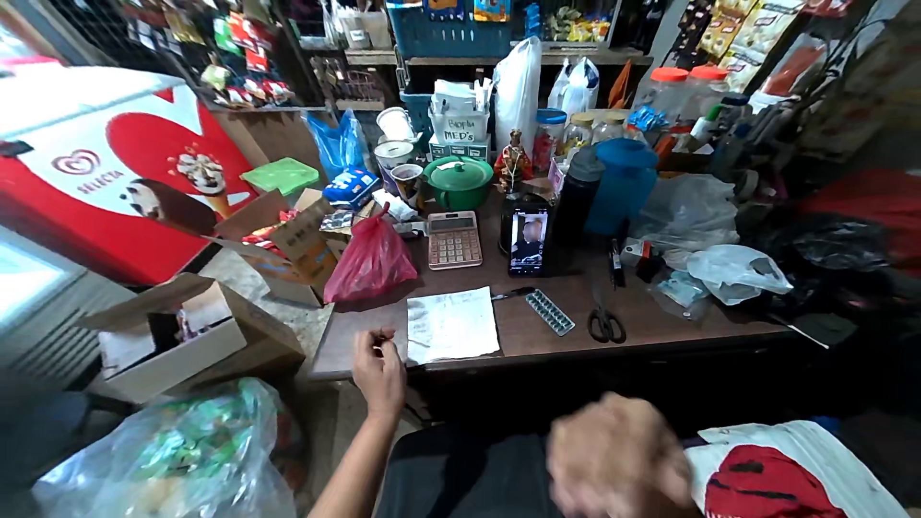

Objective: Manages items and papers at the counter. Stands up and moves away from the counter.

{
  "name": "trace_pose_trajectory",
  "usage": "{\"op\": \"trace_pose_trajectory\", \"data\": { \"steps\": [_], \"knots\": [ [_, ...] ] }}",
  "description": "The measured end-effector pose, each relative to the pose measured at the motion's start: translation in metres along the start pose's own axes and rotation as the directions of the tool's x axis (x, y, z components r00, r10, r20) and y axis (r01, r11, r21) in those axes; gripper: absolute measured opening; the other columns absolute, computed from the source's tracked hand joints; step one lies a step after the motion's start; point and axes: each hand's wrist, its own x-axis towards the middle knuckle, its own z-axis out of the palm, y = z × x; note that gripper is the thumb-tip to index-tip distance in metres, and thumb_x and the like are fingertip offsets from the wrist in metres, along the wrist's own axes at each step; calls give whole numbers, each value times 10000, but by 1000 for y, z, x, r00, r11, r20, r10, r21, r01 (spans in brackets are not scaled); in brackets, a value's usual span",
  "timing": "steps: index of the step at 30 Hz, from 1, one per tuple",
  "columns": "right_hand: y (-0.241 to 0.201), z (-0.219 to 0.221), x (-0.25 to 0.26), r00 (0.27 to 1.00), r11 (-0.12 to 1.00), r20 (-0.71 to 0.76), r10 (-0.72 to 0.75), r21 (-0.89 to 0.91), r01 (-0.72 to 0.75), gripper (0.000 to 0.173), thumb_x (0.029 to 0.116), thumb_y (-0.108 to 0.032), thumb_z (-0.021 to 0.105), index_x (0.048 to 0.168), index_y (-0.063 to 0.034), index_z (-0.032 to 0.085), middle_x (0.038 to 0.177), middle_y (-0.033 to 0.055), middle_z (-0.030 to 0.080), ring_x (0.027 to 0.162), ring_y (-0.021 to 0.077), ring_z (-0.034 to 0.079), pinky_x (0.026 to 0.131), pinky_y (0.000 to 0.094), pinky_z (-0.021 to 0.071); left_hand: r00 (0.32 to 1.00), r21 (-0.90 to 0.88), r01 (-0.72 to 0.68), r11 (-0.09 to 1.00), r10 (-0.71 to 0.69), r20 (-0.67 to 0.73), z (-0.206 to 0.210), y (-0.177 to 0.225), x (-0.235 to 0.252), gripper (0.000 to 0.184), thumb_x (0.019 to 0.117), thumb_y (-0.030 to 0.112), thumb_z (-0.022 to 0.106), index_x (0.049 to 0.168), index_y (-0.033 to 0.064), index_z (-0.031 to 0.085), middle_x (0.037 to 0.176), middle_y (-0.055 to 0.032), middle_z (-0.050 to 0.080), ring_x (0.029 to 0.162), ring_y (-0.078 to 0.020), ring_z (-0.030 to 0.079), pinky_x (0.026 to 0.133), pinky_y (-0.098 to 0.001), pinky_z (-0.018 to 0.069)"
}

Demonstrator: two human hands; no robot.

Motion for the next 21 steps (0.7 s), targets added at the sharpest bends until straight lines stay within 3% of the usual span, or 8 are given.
{"op": "trace_pose_trajectory", "data": {
  "steps": [1, 3, 5, 8, 11, 13, 17, 21],
  "knots": [
    [25, -11, 8, 1000, 984, -11, 1, -176, -3, 489, 1038, -560, 457, 1122, -170, 739, 1113, 3, 754, 1081, 148, 704, 953, 366, 573, 999, -107, -42, 993, 41, -14, 0, 15, -11, 344, 987, 147, 409, 1101, -110, 606, 1059, -203, 631, 980, -196, 606, 844, -324, 502],
    [72, -17, 16, 995, 917, -75, 70, -388, -94, 792, 1013, -686, 354, 1450, -57, 556, 1536, 138, 514, 1438, 246, 469, 1175, 454, 412, 997, -339, -76, 938, 73, -23, 5, 44, -33, 599, 1058, 459, 353, 1245, -89, 511, 1259, -151, 562, 1204, -138, 529, 988, -295, 454],
    [100, -2, 22, 968, 834, -137, 209, -492, -250, 958, 1024, -697, 257, 1546, 105, 311, 1654, 271, 241, 1554, 304, 251, 1262, 476, 272, 998, -503, -45, 863, 57, 8, 14, 68, -51, 822, 1021, 667, 334, 1398, -59, 414, 1482, -158, 454, 1408, -177, 407, 1136, -360, 371],
    [106, 38, 34, 891, 766, -294, 346, -461, -449, 810, 1083, -486, 278, 1510, 203, 269, 1614, 324, 286, 1536, 266, 294, 1258, 331, 220, 995, -537, -59, 842, 90, 32, 29, 89, -60, 970, 1035, 659, 246, 1430, -224, 314, 1548, -365, 311, 1512, -364, 272, 1243, -425, 207],
    [147, 8, 20, 941, 807, -292, 169, -508, -302, 832, 1091, -539, 268, 1509, 180, 298, 1571, 323, 365, 1483, 273, 393, 1228, 372, 327, 996, -519, -5, 855, 50, 72, 36, 67, -51, 990, 1008, 711, 260, 1496, -151, 282, 1602, -322, 251, 1532, -323, 234, 1251, -424, 218],
    [148, -22, 22, 923, 750, -378, 74, -589, -301, 687, 1104, -418, 307, 1473, 157, 384, 1545, 299, 417, 1449, 282, 439, 1181, 406, 400, 996, -480, -6, 877, 47, 73, 29, 51, -36, 980, 999, 707, 287, 1491, -140, 313, 1606, -300, 259, 1526, -291, 243, 1233, -424, 250],
    [130, -106, 36, 766, 607, -631, -125, -659, -444, 445, 1037, -168, 453, 1397, 89, 499, 1424, 229, 559, 1301, 252, 574, 1069, 403, 501, 997, -130, -27, 991, 36, 64, 4, 12, 8, 868, 1022, 607, 224, 1452, -125, 406, 1549, -324, 353, 1472, -387, 323, 1206, -508, 266],
    [109, -181, 56, 555, 509, -818, -154, -547, -665, 426, 1062, -187, 520, 1448, -9, 485, 1478, 205, 508, 1315, 290, 549, 1068, 440, 478, 991, 241, 68, 968, -94, 99, -12, -26, 37, 628, 1052, 365, 273, 1462, -80, 444, 1499, -367, 398, 1399, -544, 371, 1154, -646, 271]
  ]
}}
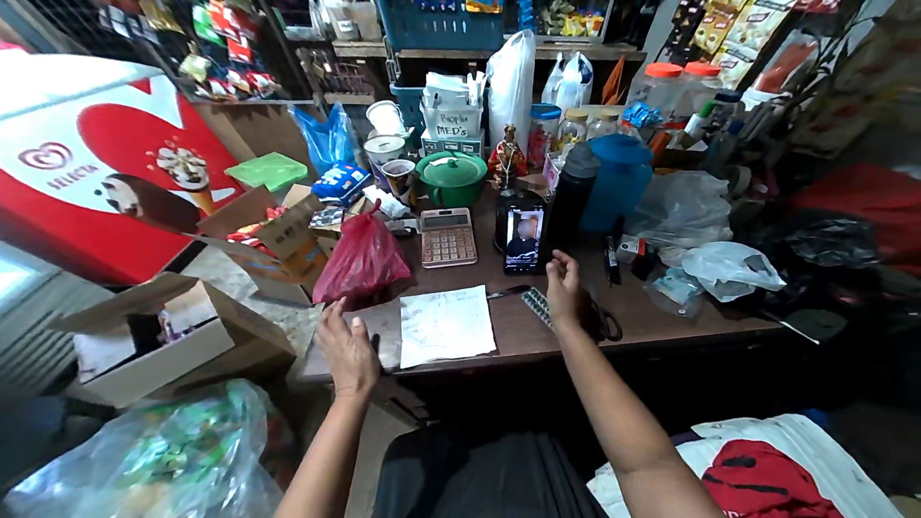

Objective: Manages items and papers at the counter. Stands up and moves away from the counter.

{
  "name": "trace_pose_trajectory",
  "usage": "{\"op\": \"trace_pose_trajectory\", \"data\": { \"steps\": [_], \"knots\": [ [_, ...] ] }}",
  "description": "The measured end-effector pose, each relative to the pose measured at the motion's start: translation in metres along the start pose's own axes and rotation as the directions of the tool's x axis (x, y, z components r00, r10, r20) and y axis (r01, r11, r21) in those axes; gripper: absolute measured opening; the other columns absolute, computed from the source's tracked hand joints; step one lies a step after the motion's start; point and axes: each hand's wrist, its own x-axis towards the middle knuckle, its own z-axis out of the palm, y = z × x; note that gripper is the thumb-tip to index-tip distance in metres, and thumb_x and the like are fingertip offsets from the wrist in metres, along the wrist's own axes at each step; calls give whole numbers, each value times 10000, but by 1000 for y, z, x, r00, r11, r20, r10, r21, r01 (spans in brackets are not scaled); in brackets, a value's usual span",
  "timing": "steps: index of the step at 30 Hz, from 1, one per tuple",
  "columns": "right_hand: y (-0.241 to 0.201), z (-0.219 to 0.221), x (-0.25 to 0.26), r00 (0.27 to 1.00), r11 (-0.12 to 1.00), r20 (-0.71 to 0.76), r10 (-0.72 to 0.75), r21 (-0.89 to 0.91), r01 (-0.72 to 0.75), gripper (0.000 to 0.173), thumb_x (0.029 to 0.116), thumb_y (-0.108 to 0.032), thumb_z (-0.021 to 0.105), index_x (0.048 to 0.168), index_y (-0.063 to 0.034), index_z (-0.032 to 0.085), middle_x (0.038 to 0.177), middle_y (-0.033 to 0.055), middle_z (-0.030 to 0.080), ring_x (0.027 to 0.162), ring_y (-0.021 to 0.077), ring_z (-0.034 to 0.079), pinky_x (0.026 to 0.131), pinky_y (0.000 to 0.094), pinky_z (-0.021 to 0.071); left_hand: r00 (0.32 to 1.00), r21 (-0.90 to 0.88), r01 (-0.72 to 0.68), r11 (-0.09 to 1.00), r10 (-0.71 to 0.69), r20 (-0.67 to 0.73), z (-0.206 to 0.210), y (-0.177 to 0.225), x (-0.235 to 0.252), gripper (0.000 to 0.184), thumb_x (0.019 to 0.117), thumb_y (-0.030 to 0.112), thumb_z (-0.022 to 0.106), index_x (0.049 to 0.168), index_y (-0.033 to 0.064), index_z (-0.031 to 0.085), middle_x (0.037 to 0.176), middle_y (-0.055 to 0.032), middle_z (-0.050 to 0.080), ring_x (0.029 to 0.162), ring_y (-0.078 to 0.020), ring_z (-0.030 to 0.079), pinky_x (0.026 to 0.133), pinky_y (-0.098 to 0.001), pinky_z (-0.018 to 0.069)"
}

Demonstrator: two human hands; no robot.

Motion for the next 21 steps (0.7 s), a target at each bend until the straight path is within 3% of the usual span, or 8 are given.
{"op": "trace_pose_trajectory", "data": {
  "steps": [2, 5, 9, 12, 17, 21],
  "knots": [
    [10, -1, 27, 998, 997, 14, 67, -25, -67, 450, 1074, -253, 504, 1476, -55, 462, 1505, 186, 495, 1312, 297, 553, 1062, 468, 473, 993, 117, 94, 989, -102, 57, 2, -7, 3, 571, 1077, 345, 315, 1460, -49, 470, 1487, -350, 431, 1383, -529, 416, 1138, -657, 306],
    [20, 9, 56, 999, 999, 14, 51, 10, -51, 427, 1048, -196, 502, 1425, 5, 500, 1434, 205, 546, 1304, 272, 546, 1084, 438, 449, 992, 245, 81, 966, -102, 78, 12, -3, 3, 617, 1059, 420, 305, 1462, -11, 486, 1476, -307, 480, 1354, -499, 479, 1103, -666, 332],
    [26, 16, 72, 1000, 998, 31, -2, 63, 0, 355, 1047, -148, 459, 1306, 70, 566, 1285, 223, 612, 1175, 247, 590, 1015, 421, 475, 994, 258, 76, 963, -94, 56, 13, -4, 3, 663, 1048, 453, 272, 1441, -31, 498, 1461, -323, 487, 1341, -513, 486, 1097, -667, 336],
    [31, 19, 74, 998, 990, 38, -58, 128, 52, 288, 1026, -107, 458, 1201, 80, 590, 1138, 162, 630, 1037, 159, 594, 938, 350, 493, 995, 256, 69, 964, -85, 53, 16, -10, 3, 665, 1043, 474, 281, 1430, -14, 512, 1432, -315, 516, 1329, -509, 496, 1095, -676, 333],
    [37, 22, 73, 996, 981, 24, -85, 175, 79, 247, 993, -61, 531, 1198, 67, 583, 1041, 109, 640, 923, 93, 613, 855, 277, 525, 994, 269, 74, 960, -93, 56, 19, -12, 3, 635, 1038, 457, 303, 1415, 1, 534, 1423, -306, 524, 1322, -510, 499, 1089, -675, 332],
    [36, 24, 73, 994, 981, 17, -110, 162, 106, 274, 987, -42, 577, 1229, 86, 570, 1097, 140, 648, 960, 93, 626, 875, 255, 531, 993, 293, 48, 955, -77, 88, 19, -13, 5, 616, 983, 498, 438, 1373, 47, 593, 1411, -294, 535, 1290, -514, 516, 1065, -683, 346]
  ]
}}
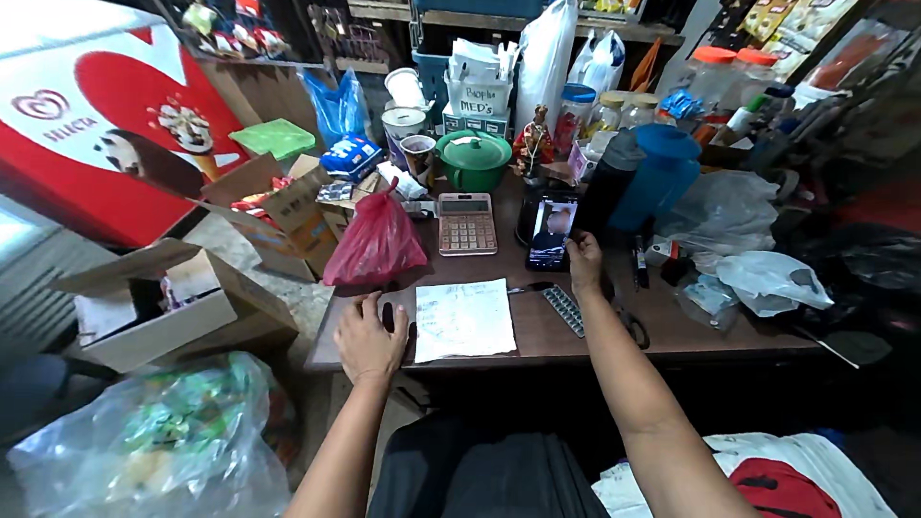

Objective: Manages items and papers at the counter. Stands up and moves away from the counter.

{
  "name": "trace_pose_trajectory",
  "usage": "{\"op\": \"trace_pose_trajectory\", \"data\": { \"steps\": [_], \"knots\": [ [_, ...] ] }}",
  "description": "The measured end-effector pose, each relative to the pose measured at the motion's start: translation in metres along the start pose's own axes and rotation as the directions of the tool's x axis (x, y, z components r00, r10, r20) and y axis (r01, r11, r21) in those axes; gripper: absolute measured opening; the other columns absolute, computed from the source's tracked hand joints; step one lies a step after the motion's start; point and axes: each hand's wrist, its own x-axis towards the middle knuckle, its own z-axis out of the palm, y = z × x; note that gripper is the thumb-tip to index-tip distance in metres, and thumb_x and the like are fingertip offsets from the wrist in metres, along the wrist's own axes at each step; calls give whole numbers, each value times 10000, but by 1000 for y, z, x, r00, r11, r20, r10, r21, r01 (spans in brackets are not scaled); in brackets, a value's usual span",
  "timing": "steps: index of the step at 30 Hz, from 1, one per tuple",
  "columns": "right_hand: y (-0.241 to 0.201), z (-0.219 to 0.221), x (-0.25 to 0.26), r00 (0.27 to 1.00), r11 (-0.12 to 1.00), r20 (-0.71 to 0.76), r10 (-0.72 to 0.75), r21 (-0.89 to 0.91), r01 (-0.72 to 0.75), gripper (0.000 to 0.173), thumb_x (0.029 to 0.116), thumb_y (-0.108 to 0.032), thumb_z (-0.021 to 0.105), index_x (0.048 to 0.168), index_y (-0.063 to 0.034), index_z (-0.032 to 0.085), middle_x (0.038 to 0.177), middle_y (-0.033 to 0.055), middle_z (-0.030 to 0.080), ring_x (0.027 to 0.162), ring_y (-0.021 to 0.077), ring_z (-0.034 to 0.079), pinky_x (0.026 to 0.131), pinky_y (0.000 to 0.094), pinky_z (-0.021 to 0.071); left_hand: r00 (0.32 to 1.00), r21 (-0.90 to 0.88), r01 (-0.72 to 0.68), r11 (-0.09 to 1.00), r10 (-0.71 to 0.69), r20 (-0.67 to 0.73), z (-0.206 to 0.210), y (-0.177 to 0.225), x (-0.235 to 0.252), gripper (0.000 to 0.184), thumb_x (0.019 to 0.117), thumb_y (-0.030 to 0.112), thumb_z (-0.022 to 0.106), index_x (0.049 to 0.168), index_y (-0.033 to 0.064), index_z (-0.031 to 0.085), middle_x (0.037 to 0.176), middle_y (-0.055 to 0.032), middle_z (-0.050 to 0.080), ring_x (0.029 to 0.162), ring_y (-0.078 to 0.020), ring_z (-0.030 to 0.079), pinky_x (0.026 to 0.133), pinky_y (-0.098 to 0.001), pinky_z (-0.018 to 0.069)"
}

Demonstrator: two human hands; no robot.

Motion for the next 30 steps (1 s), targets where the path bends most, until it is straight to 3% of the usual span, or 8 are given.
{"op": "trace_pose_trajectory", "data": {
  "steps": [3, 14, 26, 30],
  "knots": [
    [3, 1, 0, 1000, 1000, -3, -5, -2, 5, 273, 992, -45, 592, 1231, 83, 565, 1100, 138, 646, 959, 85, 626, 867, 243, 531, 1000, 10, -18, 1000, 18, -16, 3, -2, 0, 651, 950, 534, 463, 1344, 37, 613, 1406, -294, 542, 1275, -513, 530, 1050, -682, 357],
    [0, 2, 0, 1000, 1000, -16, 7, 16, -7, 247, 990, -47, 600, 1213, 56, 578, 1070, 107, 651, 927, 65, 633, 838, 224, 537, 1000, 10, 2, 1000, -1, -20, 3, 0, 0, 623, 970, 501, 463, 1317, 6, 611, 1395, -287, 550, 1274, -501, 534, 1051, -670, 362],
    [4, -1, 2, 1000, 1000, -16, 9, 7, -9, 277, 1002, -64, 587, 1240, 78, 577, 1135, 159, 656, 999, 117, 640, 890, 269, 539, 1000, 5, 14, 1000, -13, -16, 2, 0, 0, 614, 972, 493, 484, 1318, 4, 616, 1391, -290, 556, 1277, -506, 531, 1061, -678, 357],
    [3, -3, 1, 1000, 999, -10, 11, 43, -10, 255, 1020, -84, 532, 1222, 62, 585, 1130, 130, 646, 1007, 94, 624, 905, 255, 520, 1000, 7, 16, 1000, -16, -11, 1, 1, 0, 609, 972, 480, 491, 1320, -5, 609, 1388, -290, 558, 1275, -513, 531, 1058, -678, 358]
  ]
}}
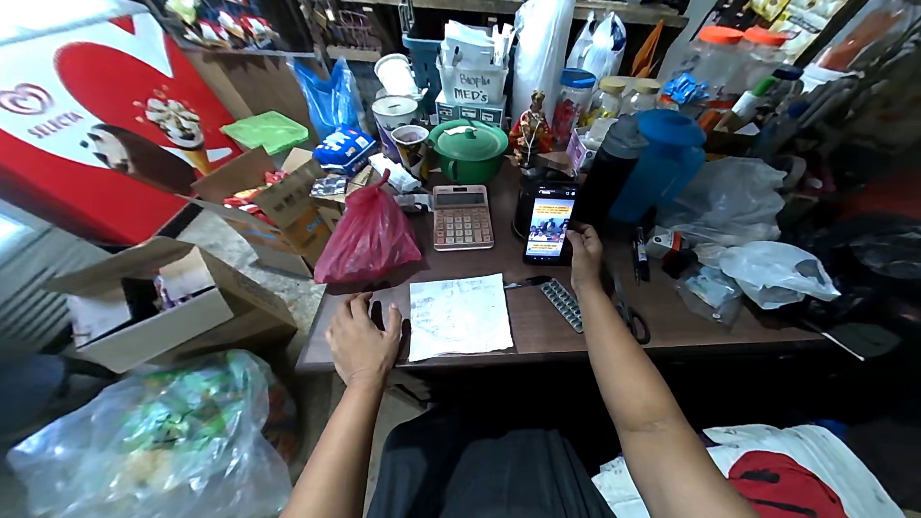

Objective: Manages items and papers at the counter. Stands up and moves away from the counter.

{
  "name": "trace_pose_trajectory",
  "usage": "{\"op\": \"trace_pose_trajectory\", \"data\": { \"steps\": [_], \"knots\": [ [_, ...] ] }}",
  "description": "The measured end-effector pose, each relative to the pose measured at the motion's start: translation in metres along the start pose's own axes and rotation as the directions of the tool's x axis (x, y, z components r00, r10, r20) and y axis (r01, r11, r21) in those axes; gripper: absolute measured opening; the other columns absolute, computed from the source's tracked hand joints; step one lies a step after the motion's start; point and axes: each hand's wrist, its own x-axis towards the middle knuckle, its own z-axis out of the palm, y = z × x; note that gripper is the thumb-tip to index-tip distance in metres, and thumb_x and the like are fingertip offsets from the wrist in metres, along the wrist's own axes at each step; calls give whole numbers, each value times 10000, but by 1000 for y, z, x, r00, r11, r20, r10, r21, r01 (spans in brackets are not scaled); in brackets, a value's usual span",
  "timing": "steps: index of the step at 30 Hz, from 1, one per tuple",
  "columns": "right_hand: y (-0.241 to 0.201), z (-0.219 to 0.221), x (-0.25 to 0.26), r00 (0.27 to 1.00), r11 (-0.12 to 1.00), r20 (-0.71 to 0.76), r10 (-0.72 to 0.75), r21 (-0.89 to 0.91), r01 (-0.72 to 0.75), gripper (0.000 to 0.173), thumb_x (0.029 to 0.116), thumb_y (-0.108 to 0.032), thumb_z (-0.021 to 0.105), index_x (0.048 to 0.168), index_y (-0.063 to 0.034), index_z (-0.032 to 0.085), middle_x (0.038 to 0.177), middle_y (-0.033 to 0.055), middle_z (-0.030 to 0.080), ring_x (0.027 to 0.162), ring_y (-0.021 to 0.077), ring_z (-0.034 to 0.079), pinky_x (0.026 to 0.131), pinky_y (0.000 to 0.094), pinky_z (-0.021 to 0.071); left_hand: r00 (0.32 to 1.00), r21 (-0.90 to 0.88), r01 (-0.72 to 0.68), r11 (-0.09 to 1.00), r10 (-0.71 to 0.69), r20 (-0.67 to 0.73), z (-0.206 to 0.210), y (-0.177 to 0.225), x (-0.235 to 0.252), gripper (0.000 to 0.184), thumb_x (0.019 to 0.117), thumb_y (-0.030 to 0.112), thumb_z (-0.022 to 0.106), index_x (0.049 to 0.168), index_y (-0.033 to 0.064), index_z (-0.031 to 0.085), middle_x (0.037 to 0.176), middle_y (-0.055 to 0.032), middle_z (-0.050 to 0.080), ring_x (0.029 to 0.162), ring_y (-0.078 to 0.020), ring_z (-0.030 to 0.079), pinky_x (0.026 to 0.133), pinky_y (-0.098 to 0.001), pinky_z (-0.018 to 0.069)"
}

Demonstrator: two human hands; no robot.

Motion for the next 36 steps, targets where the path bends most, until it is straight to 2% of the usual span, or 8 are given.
{"op": "trace_pose_trajectory", "data": {
  "steps": [10, 14, 18, 21, 25, 30, 33, 36],
  "knots": [
    [2, -2, -1, 999, 1000, 27, 18, 6, -18, 237, 1023, -97, 505, 1183, 46, 604, 1067, 101, 654, 960, 83, 622, 872, 261, 520, 1000, 7, 0, 1000, 0, 1, 1, -1, 0, 617, 973, 489, 482, 1322, -4, 607, 1377, -307, 555, 1270, -525, 527, 1053, -687, 352],
    [2, -3, -2, 999, 1000, 34, 18, 10, -18, 230, 997, -76, 509, 1166, 41, 612, 1070, 101, 648, 971, 90, 614, 873, 267, 514, 1000, 7, -4, 1000, 4, -10, 2, -1, 0, 623, 968, 501, 480, 1315, 0, 611, 1367, -306, 560, 1266, -519, 531, 1047, -685, 356],
    [0, -3, -3, 995, 997, 69, 78, -36, -75, 313, 936, -8, 520, 1235, 53, 588, 1123, 135, 653, 1003, 112, 628, 892, 277, 523, 1000, 12, 0, 1000, 0, -3, 1, -1, 0, 620, 971, 496, 483, 1318, -3, 606, 1371, -303, 559, 1272, -515, 529, 1057, -682, 350],
    [-4, -8, -4, 964, 970, 175, 201, -170, -172, 476, 916, 34, 589, 1381, 75, 495, 1315, 231, 604, 1179, 229, 613, 997, 383, 515, 999, 2, 17, 1000, -17, 33, -1, 0, 0, 605, 983, 470, 495, 1341, -9, 590, 1377, -314, 549, 1287, -524, 511, 1071, -697, 327],
    [-7, -16, -5, 914, 922, 286, 288, -340, -184, 631, 875, 75, 657, 1453, 85, 403, 1394, 284, 551, 1279, 310, 579, 1063, 436, 490, 1000, 4, 4, 1000, -4, 18, 0, -1, 1, 608, 967, 468, 503, 1320, -18, 599, 1346, -321, 564, 1260, -532, 525, 1047, -695, 346],
    [-2, -19, -3, 900, 928, 320, 296, -319, -191, 666, 851, 106, 692, 1452, 76, 405, 1401, 270, 553, 1285, 287, 581, 1073, 413, 492, 1000, 11, -4, 1000, 4, -6, 2, -2, 1, 599, 955, 470, 503, 1297, -8, 615, 1321, -316, 578, 1244, -519, 540, 1031, -690, 358],
    [2, -17, -2, 911, 923, 304, 278, -347, -165, 661, 857, 43, 751, 1428, 83, 420, 1357, 275, 582, 1250, 291, 609, 1061, 419, 506, 1000, 14, 1, 1000, -1, -1, 3, -3, 2, 591, 955, 461, 513, 1300, -8, 612, 1331, -311, 574, 1258, -518, 532, 1042, -690, 352],
    [5, -16, -3, 923, 901, 281, 264, -414, -132, 661, 887, -4, 744, 1446, 104, 409, 1385, 299, 561, 1285, 333, 582, 1097, 448, 470, 1000, 16, 9, 1000, -10, 6, 3, -2, 2, 583, 958, 453, 517, 1305, -6, 608, 1339, -309, 571, 1269, -518, 524, 1051, -685, 345]
  ]
}}
